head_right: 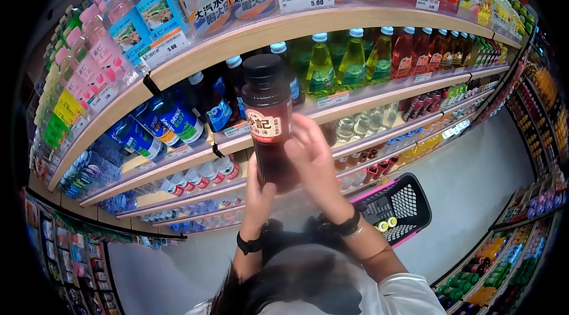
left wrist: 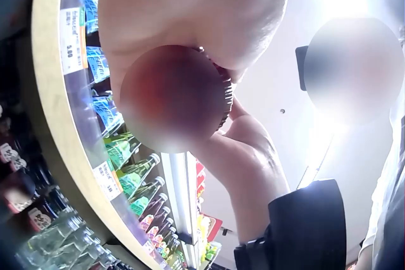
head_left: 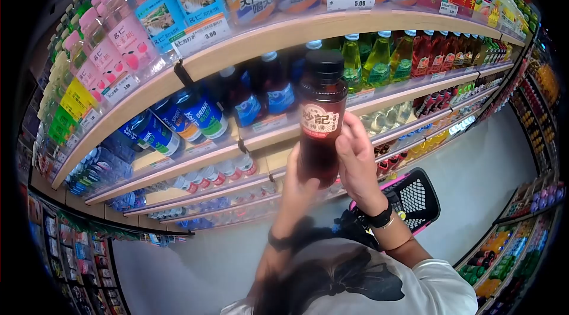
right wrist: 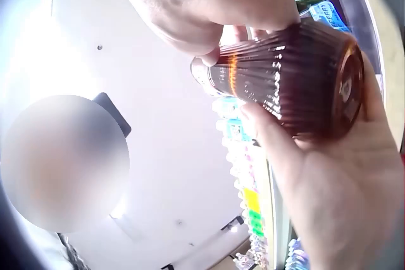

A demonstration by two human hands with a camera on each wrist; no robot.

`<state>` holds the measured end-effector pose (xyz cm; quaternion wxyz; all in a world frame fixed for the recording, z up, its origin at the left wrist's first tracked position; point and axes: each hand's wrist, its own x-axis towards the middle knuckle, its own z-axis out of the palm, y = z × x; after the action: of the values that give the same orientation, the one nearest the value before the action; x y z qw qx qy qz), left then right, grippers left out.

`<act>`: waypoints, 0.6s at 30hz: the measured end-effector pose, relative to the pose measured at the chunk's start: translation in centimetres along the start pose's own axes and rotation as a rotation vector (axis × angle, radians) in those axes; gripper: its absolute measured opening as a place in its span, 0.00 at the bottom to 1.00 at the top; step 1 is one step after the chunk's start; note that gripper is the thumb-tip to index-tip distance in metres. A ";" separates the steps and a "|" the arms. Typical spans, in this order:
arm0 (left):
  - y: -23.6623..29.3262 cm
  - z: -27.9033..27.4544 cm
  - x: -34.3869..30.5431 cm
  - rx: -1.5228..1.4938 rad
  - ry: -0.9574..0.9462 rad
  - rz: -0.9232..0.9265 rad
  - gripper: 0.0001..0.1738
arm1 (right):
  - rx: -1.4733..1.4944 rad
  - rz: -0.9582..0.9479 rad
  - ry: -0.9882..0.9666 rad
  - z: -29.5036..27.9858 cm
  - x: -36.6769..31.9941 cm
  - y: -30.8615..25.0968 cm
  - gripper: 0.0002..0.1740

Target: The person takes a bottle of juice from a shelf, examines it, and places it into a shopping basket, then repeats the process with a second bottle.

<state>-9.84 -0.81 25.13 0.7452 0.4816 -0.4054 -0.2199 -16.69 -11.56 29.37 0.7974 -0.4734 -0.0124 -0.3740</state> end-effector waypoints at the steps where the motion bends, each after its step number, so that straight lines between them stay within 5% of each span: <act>1: 0.1 0.2 0.0 -0.025 0.048 0.038 0.52 | -0.014 0.016 -0.020 0.2 -0.1 0.1 0.34; 3: 0.7 0.1 -0.2 0.043 0.140 0.072 0.56 | -0.175 0.018 -0.099 -0.1 -0.3 -0.2 0.34; 7: -0.6 -0.6 -0.6 -0.054 0.154 0.195 0.48 | -0.181 0.104 -0.271 -1.8 -0.8 0.5 0.34; 18: -0.2 -2.4 0.6 0.102 -0.141 -0.058 0.42 | -0.270 0.132 -0.059 -2.5 -3.0 1.2 0.32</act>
<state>-7.53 -0.05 24.75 0.6827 0.5137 -0.4535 -0.2537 -18.99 -11.38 25.95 0.7486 -0.5869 0.0459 -0.3049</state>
